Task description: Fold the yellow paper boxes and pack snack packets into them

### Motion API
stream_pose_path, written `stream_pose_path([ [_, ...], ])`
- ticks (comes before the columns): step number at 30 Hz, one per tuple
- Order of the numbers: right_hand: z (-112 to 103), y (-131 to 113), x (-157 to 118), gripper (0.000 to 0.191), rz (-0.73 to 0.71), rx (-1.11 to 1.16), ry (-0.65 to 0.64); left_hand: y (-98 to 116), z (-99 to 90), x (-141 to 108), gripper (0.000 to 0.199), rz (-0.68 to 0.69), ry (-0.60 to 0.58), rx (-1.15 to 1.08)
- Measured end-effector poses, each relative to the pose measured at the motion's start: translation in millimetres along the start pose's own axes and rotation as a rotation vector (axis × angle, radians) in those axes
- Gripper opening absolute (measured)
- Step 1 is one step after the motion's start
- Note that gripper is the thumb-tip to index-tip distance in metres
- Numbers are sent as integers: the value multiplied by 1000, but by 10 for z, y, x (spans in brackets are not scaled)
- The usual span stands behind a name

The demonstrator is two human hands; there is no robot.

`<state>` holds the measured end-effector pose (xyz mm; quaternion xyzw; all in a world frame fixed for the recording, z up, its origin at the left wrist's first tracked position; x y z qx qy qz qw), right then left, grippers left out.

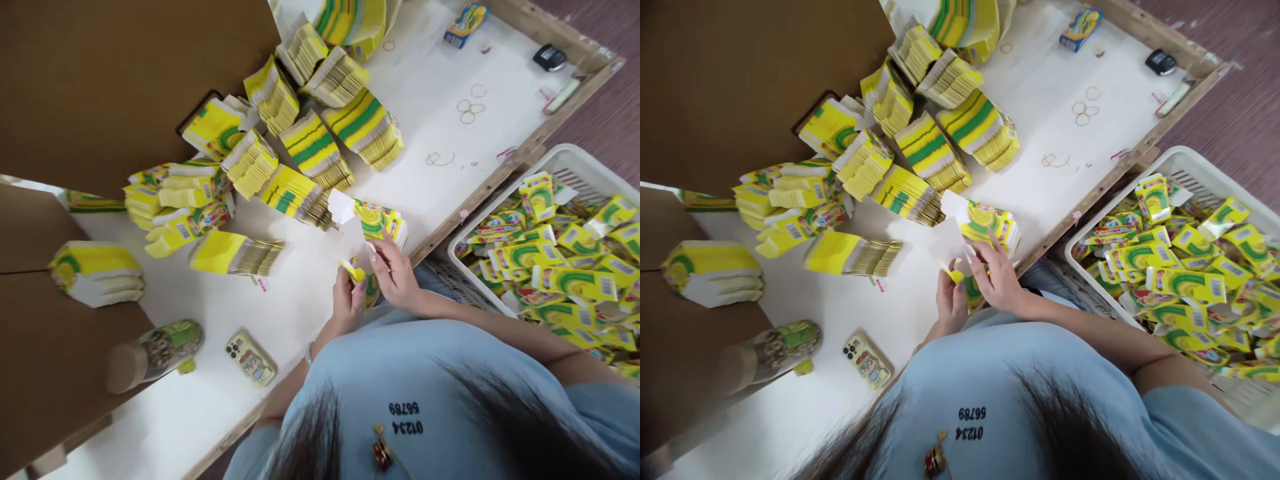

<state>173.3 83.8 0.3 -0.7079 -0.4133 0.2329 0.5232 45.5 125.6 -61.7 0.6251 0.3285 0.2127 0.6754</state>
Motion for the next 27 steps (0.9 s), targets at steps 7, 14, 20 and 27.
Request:
stream_pose_path([
  [7,-28,253,-201,45,194,197,-58,-17,23,-131,66,-45,94,-196],
  [14,-40,310,-209,38,198,277,-307,42,41,-116,63,-50,10,-252],
  [20,-158,332,-182,35,209,229,-181,90,109,-55,42,-61,-118,-219],
  [27,-182,295,-194,32,4,178,-260,-8,53,-49,58,-30,-77,-196],
])
Point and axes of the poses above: each hand's wrist, its own x-axis towards the middle knuckle, its own z-axis out of the palm, y = z × x, the point moved 9 cm from there along x, towards the middle knuckle, and after that the axes turned 4 degrees about -x, right-handed, at the moved point
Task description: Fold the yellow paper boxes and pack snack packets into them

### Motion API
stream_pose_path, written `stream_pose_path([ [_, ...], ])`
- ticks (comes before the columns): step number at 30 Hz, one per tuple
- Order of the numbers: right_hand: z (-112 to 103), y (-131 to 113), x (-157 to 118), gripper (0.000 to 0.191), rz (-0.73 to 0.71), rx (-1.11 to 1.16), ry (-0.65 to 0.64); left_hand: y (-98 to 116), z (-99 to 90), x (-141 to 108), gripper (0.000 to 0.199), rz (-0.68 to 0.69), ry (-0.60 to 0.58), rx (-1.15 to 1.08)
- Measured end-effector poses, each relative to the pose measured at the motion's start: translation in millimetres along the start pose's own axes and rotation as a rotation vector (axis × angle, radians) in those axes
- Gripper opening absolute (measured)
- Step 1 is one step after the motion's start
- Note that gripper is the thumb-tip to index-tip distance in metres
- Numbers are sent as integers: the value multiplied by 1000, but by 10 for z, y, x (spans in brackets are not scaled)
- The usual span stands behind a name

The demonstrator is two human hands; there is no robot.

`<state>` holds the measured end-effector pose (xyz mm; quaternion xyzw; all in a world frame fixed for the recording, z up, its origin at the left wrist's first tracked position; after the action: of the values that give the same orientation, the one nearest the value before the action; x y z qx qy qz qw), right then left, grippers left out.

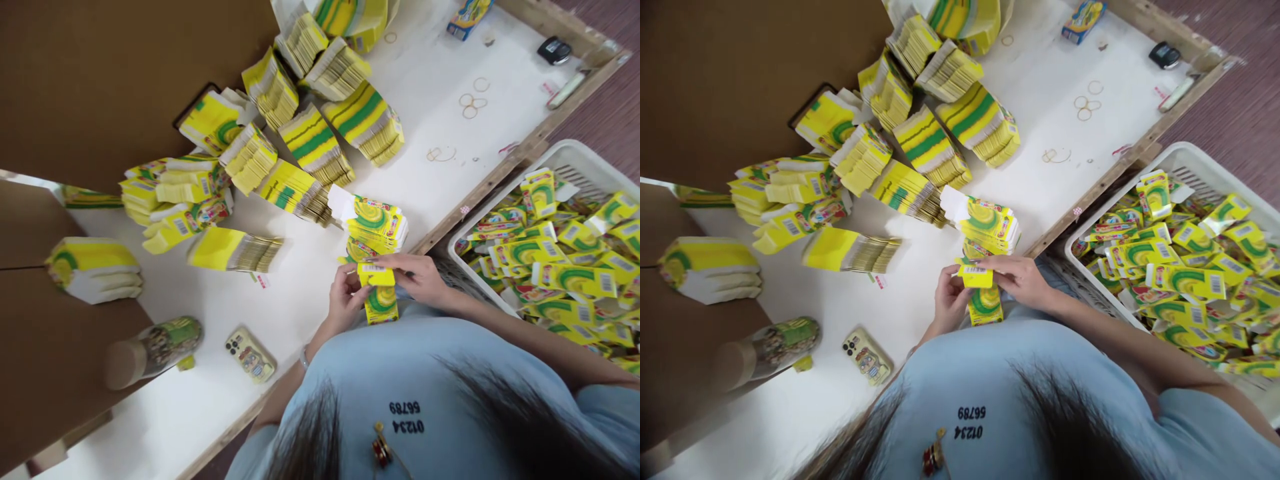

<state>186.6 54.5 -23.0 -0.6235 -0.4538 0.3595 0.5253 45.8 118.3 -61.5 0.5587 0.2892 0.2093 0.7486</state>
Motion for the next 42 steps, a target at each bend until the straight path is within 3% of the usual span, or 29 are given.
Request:
stream_pose_path([
  [3,-7,-69,-16,41,-93,13,-94,37,-47,-29,81,53,76,-27],
  [5,-10,-99,-19,43,-77,31,-116,80,-68,-33,84,51,119,-9],
  [8,47,-50,-26,36,97,98,-148,146,-29,-4,66,5,82,121],
  [11,177,43,-69,50,315,208,-249,187,-26,13,50,-26,59,199],
  [15,243,53,-62,53,427,223,-358,207,-101,10,45,-26,120,215],
  [25,191,-159,63,52,416,-2,-354,331,-87,7,49,67,119,307],
  [32,236,-96,36,52,404,139,-382,381,-67,1,48,90,127,314],
  [36,178,-78,49,50,369,72,-343,397,-50,7,48,108,102,309],
  [42,231,-100,-28,49,313,302,-489,335,-111,-81,45,205,171,219],
])
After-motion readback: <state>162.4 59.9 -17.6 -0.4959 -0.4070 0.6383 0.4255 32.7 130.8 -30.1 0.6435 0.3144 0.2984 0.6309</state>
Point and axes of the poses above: each hand's wrist, its own x-axis towards the middle knuckle, its own z-axis out of the palm, y = z × x, the point moved 9 cm from there along x, towards the middle knuckle, and after that the axes turned 4 degrees about -x, right-handed, at the moved point
